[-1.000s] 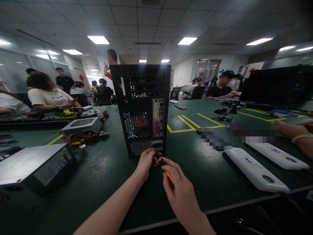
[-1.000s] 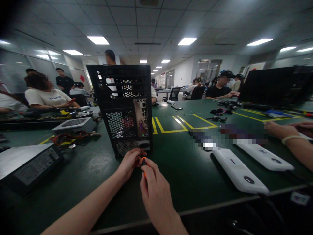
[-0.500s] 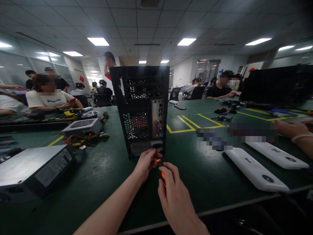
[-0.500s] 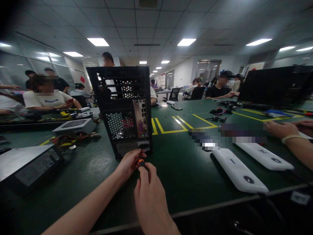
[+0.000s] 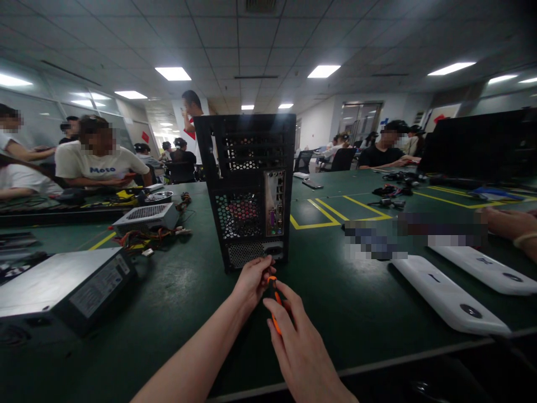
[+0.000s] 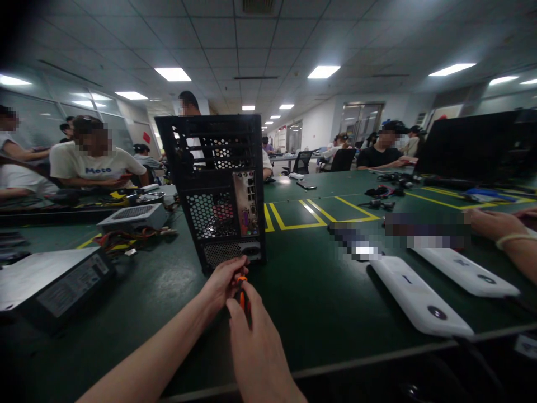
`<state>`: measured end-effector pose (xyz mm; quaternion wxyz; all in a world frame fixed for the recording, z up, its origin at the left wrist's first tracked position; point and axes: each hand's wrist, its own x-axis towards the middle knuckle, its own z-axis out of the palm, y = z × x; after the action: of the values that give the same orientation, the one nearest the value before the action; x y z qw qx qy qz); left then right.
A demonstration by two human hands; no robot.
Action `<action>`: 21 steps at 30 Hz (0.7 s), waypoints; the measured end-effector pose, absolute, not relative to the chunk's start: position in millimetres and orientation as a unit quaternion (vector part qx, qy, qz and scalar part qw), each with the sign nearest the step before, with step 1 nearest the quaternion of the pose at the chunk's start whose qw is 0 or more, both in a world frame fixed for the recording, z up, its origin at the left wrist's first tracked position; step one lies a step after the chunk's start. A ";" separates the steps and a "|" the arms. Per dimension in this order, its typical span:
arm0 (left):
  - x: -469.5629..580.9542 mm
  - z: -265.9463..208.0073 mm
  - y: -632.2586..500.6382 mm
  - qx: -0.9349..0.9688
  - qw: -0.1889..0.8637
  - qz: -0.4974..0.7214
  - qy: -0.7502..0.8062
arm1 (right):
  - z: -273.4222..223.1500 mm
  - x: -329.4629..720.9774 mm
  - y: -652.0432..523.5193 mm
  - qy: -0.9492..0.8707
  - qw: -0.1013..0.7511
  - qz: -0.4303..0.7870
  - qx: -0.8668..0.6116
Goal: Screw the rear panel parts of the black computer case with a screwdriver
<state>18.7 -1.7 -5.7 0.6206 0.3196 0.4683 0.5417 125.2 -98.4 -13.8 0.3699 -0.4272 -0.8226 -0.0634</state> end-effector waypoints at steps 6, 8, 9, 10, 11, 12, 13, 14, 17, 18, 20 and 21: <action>17.1 -8.3 0.1 0.309 0.649 0.544 0.433 | -16.6 127.2 -88.4 -0.785 0.421 -0.099 -0.443; 16.8 -8.7 0.5 0.312 0.653 0.536 0.434 | -14.6 129.1 -86.3 -0.770 0.434 -0.085 -0.460; 16.7 -8.6 0.6 0.316 0.656 0.527 0.439 | -13.6 129.8 -86.1 -0.767 0.433 -0.074 -0.468; 16.6 -8.4 0.8 0.322 0.659 0.517 0.442 | -12.6 130.3 -86.4 -0.767 0.429 -0.060 -0.473; 16.5 -8.2 1.0 0.327 0.662 0.509 0.442 | -12.0 130.5 -87.0 -0.769 0.425 -0.050 -0.475; 16.3 -7.9 1.3 0.331 0.663 0.506 0.441 | -11.6 130.2 -87.9 -0.770 0.423 -0.045 -0.475; 16.2 -7.7 1.7 0.335 0.662 0.506 0.440 | -11.6 129.6 -88.9 -0.772 0.420 -0.042 -0.476; 16.1 -7.7 2.2 0.338 0.659 0.508 0.439 | -12.0 128.9 -89.7 -0.773 0.417 -0.043 -0.476; 15.9 -8.6 3.9 0.348 0.646 0.517 0.440 | -14.4 127.1 -90.1 -0.774 0.413 -0.057 -0.477; 15.9 -9.2 4.4 0.352 0.642 0.518 0.443 | -15.2 127.0 -89.7 -0.774 0.410 -0.058 -0.479; 16.1 -10.3 4.9 0.361 0.633 0.518 0.448 | -16.3 127.9 -88.4 -0.773 0.403 -0.057 -0.487; 16.2 -10.6 4.9 0.365 0.629 0.517 0.451 | -16.3 128.7 -87.8 -0.771 0.400 -0.054 -0.492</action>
<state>16.2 4.9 -10.6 0.6290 0.3653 0.4508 0.5174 128.7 -87.8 -16.3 0.3999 -0.4919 -0.7714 -0.0541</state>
